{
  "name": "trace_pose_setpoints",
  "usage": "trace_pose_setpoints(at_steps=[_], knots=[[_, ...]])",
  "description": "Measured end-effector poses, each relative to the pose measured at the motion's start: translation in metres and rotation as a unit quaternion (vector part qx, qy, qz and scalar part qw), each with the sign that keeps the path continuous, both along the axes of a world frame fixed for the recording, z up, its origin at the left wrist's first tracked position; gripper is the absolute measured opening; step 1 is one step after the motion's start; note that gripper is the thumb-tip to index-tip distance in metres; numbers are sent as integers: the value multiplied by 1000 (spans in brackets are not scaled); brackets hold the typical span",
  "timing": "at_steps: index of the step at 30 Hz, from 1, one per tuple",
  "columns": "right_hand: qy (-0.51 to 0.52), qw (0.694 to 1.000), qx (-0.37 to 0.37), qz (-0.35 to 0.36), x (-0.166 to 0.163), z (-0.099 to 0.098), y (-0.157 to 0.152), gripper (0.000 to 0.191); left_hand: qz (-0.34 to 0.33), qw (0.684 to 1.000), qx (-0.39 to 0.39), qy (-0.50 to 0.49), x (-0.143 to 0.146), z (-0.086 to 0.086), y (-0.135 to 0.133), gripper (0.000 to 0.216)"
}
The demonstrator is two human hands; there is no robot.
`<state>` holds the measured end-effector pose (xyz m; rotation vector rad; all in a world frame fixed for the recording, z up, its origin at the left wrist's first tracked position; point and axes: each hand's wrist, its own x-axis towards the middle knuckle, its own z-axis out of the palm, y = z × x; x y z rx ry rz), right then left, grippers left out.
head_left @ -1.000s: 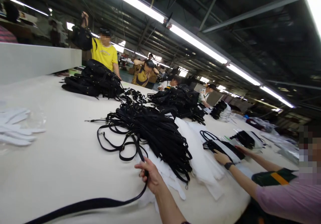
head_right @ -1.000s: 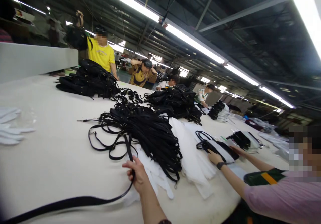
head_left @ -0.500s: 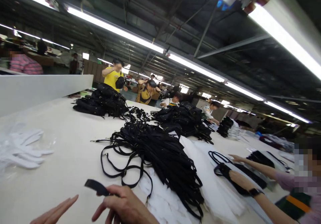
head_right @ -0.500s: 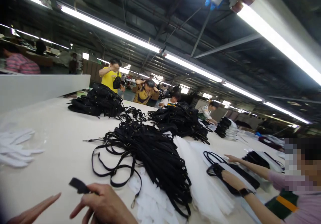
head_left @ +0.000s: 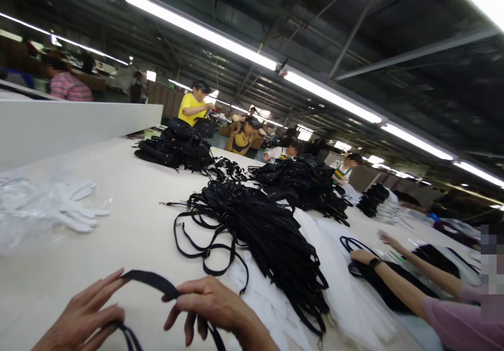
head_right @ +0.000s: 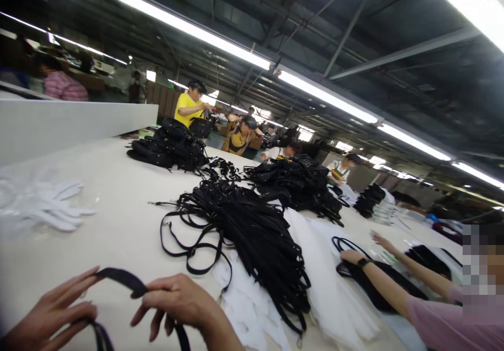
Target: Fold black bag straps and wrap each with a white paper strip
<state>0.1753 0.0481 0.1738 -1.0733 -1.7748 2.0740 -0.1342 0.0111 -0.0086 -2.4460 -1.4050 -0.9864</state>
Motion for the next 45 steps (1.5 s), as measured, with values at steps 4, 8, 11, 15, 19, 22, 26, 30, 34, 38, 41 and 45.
trace_pose_setpoints(at_steps=[4, 8, 11, 15, 19, 22, 26, 30, 34, 38, 41, 45], knots=[[-34, 998, 40, 27, -7, -5, 3, 33, -8, 994, -108, 14, 3, 1, -12, 13], [-100, 991, 81, 33, -2, -30, 13, 30, -5, 984, -177, -32, -9, 9, -20, 17], [-177, 980, 86, 4, 10, -63, 21, 35, -9, 972, -230, -41, -22, 22, -27, 17], [-239, 957, 158, -39, 27, -105, 23, 35, -10, 961, -277, -9, -46, 20, -32, 17], [-264, 934, 215, -107, 41, -126, 18, 28, -8, 966, -257, 18, -72, -11, -34, 19], [-285, 911, 261, -143, 46, -130, 16, 26, -2, 973, -229, 12, -84, -31, -37, 23], [-306, 886, 314, -153, 51, -131, 15, 27, 31, 975, -221, -5, -88, -38, -40, 27], [-303, 876, 349, -137, 54, -131, 14, 27, 75, 970, -232, -7, -85, -37, -41, 31], [-304, 868, 369, -135, 56, -134, 12, 33, 87, 961, -261, -10, -78, -30, -42, 29], [-292, 864, 391, -124, 62, -135, 2, 42, 75, 956, -280, -32, -69, -19, -43, 23], [-261, 854, 442, -87, 64, -131, -15, 47, 71, 955, -284, -57, -65, -13, -43, 20], [-212, 845, 492, 8, 53, -129, -41, 44, 57, 955, -283, -71, -64, -8, -43, 18]])
